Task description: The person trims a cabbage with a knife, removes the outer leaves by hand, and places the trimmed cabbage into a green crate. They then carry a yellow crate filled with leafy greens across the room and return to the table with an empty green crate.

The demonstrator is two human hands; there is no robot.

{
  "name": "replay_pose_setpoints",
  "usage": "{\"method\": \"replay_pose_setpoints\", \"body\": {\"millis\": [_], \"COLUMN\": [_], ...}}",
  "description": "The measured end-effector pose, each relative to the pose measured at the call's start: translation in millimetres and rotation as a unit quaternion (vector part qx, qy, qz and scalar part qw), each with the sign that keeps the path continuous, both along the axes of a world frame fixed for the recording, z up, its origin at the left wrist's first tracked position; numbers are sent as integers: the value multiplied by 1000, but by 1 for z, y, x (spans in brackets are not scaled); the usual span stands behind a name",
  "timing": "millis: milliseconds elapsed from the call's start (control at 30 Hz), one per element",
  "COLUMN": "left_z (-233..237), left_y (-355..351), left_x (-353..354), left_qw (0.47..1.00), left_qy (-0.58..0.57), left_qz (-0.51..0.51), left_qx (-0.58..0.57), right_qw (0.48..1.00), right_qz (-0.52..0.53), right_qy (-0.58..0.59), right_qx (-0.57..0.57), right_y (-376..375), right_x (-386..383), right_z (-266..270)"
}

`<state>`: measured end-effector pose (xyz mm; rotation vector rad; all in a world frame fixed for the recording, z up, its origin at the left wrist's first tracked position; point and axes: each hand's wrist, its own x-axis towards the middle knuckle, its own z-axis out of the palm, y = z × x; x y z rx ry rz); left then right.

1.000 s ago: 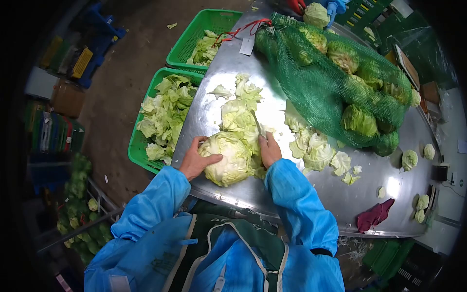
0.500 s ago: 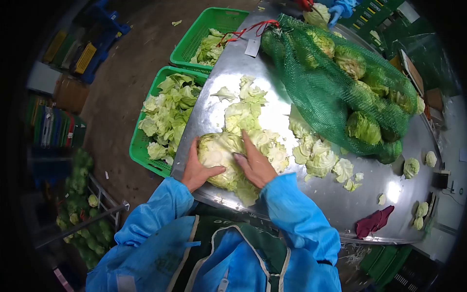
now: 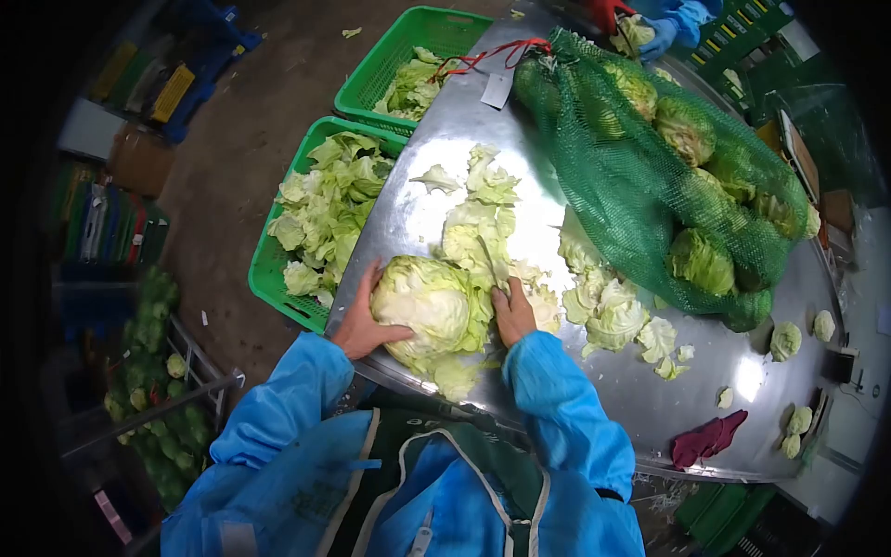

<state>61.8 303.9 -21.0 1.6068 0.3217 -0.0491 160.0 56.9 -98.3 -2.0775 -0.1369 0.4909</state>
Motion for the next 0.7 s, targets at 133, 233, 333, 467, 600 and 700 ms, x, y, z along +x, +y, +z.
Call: {"method": "replay_pose_setpoints", "body": {"millis": [133,233,333,467,600,700], "left_z": [10,4,18,17,-6,-3], "left_y": [-7,-20,-27,-35,-43,-46], "left_x": [-2,12,32,38,30,33], "left_qw": [981,994,979,973,993,996], "left_qy": [111,60,52,27,82,90], "left_qz": [79,-31,-126,-140,-35,-1], "left_qx": [-134,81,153,180,82,-20], "right_qw": [995,985,988,963,959,959], "right_qz": [10,10,127,240,259,256], "right_qy": [70,135,-77,-98,-107,-116], "right_qx": [63,-104,-46,-76,-47,-44], "right_y": [-26,-29,-6,0,-13,-14], "right_x": [-16,-7,0,12,1,-1], "right_z": [29,90,115,108,94,97]}}
